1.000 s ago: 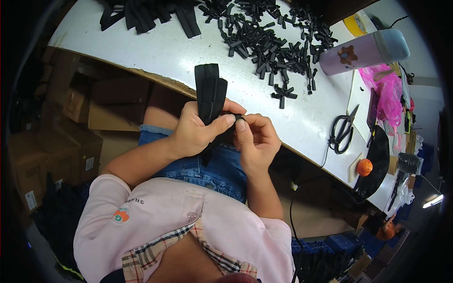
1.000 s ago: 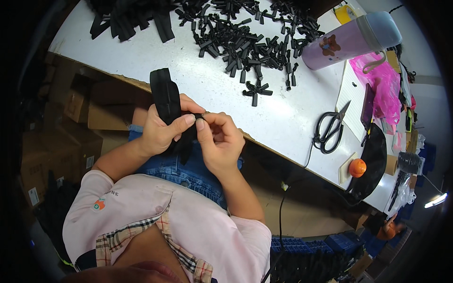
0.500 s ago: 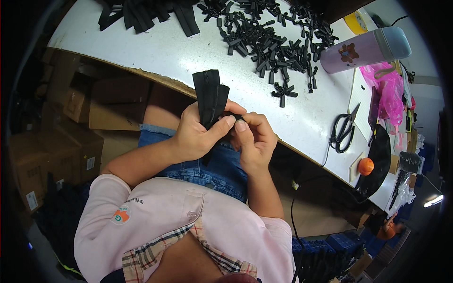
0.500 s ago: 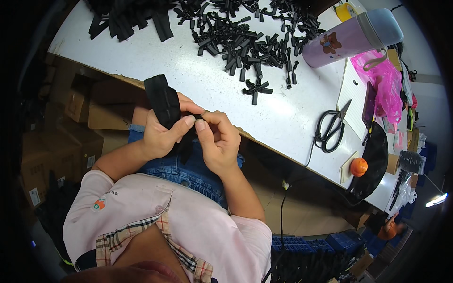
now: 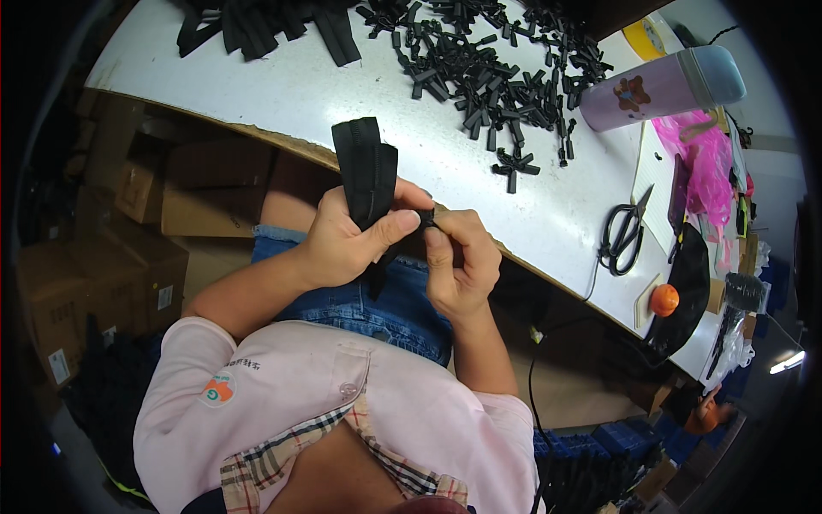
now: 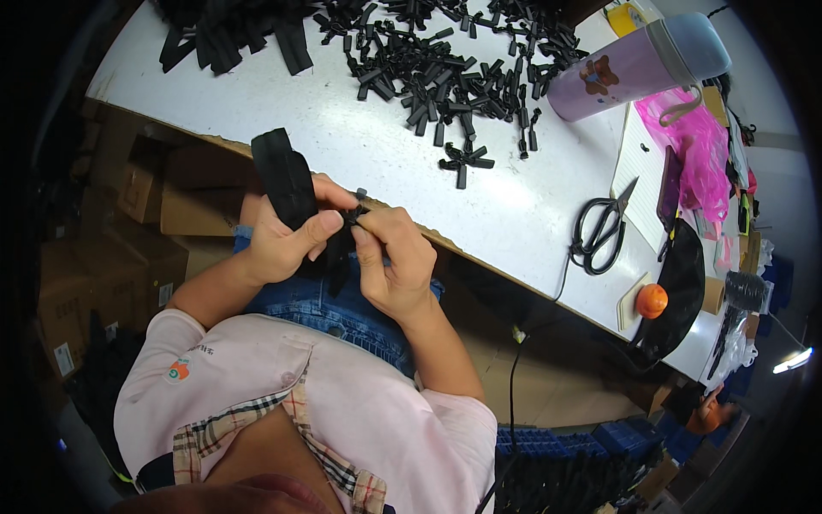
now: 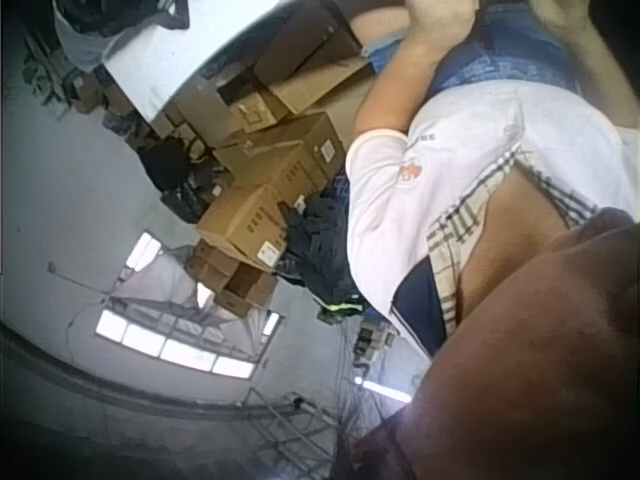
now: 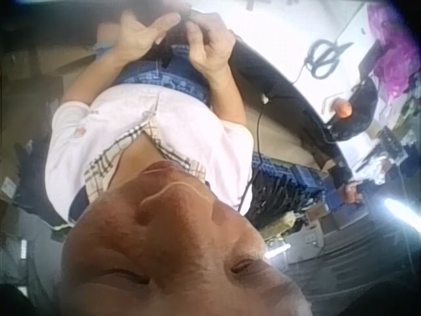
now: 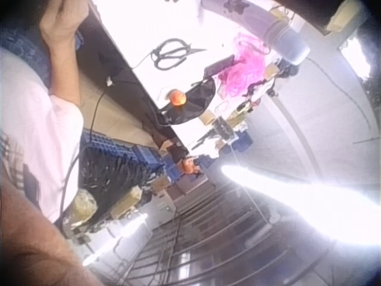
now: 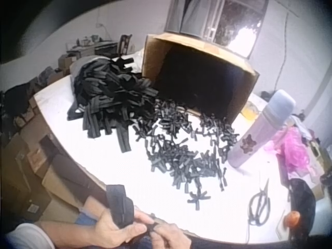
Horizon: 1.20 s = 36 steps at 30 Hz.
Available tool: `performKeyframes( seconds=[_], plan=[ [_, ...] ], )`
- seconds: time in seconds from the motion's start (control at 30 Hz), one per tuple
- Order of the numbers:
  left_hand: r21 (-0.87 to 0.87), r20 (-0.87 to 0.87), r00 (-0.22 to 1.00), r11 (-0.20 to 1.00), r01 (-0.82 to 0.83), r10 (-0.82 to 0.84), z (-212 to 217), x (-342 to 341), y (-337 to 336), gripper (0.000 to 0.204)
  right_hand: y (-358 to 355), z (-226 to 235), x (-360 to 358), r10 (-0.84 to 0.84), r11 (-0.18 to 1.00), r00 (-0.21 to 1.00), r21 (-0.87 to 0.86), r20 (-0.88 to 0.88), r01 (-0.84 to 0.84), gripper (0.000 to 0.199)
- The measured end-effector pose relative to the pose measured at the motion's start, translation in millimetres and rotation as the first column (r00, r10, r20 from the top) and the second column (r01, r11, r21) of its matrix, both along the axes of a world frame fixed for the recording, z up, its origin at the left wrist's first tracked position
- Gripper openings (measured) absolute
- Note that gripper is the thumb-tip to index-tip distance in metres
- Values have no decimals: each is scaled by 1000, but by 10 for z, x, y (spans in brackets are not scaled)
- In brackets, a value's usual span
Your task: Attaching small black plastic components to fabric strips at a workbench.
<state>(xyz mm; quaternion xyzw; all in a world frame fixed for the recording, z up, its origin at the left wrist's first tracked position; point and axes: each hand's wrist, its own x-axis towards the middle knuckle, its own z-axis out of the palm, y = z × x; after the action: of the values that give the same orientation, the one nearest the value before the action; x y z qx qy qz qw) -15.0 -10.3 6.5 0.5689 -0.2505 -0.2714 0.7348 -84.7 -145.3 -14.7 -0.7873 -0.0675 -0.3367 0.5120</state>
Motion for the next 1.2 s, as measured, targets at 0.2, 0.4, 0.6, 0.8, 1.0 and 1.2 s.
performKeyframes(
  seconds=[0.2,0.4,0.6,0.8,1.0,1.2],
  plan=[
    [2,189,981,999,-54,52,-30,-21,-38,10,-34,217,-55,210,931,924,354,-319,-89,12],
    [-52,5,1000,999,-15,16,-8,27,-25,12,-126,221,-18,331,941,809,102,-485,-323,16],
    [-41,-290,946,990,136,-142,-57,162,-19,38,74,184,48,-122,964,992,-244,-37,110,31],
    [0,-97,985,990,140,-140,-119,97,-54,51,137,159,90,-100,872,994,-476,47,110,37],
    [41,-26,981,980,194,-193,-128,84,0,48,91,137,-5,79,935,972,354,-221,5,8],
    [-10,-103,995,1000,12,-13,-79,-8,-41,16,72,170,-31,182,850,935,527,-306,7,8]
  ],
)
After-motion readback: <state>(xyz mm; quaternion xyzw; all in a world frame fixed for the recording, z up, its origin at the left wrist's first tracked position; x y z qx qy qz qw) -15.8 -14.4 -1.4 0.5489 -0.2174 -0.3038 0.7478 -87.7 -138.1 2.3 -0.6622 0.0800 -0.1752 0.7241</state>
